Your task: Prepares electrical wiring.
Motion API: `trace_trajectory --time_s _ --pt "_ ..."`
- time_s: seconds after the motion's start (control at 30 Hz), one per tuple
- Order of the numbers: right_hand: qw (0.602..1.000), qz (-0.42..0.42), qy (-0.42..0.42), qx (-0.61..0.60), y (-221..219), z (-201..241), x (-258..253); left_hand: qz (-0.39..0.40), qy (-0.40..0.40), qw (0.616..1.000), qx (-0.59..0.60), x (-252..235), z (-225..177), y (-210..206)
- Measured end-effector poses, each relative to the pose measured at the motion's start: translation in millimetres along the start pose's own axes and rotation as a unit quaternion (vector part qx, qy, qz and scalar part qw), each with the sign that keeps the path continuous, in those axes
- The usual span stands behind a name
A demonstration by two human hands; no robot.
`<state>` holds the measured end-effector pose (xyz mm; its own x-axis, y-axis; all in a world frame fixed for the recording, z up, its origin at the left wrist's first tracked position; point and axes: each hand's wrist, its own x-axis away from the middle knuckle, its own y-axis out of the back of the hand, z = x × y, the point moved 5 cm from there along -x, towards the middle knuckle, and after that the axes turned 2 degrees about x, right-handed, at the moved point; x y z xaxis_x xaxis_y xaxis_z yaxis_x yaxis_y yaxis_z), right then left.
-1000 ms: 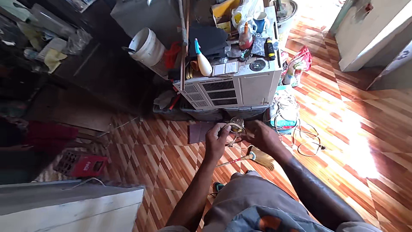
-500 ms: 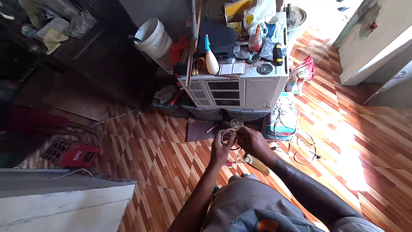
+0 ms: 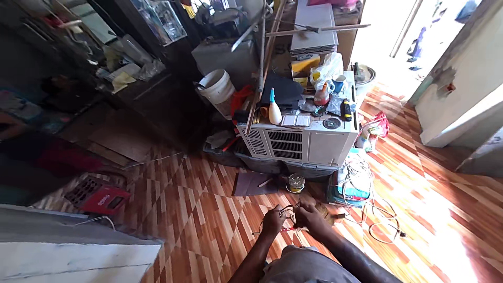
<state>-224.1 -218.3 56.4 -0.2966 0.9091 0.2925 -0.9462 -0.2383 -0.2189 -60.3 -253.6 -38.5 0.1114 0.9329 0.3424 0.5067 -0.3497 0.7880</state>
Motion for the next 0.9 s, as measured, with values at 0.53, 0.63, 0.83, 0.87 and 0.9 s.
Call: trace_trajectory --time_s 0.53,0.63,0.83,0.87,0.9 --pt "0.913 0.101 0.162 -0.36 18.9 100.4 -19.7 0.255 -0.158 0.859 0.414 16.9 -67.9 4.5" --pt "0.971 0.029 0.192 -0.141 56.3 68.0 -46.3 0.175 -0.132 0.861 0.458 17.0 -63.7 15.2" --pt "0.971 0.035 0.136 0.195 24.8 -13.2 -33.1 0.099 -0.019 0.936 0.339 10.9 -49.0 34.8" --pt "0.962 0.007 0.148 0.231 25.2 -20.4 -34.3 0.105 -0.017 0.947 0.302 12.1 -49.7 32.7" --pt "0.948 -0.019 0.16 0.274 27.9 -24.8 -35.9 0.109 -0.013 0.955 0.276 12.8 -49.1 29.1"
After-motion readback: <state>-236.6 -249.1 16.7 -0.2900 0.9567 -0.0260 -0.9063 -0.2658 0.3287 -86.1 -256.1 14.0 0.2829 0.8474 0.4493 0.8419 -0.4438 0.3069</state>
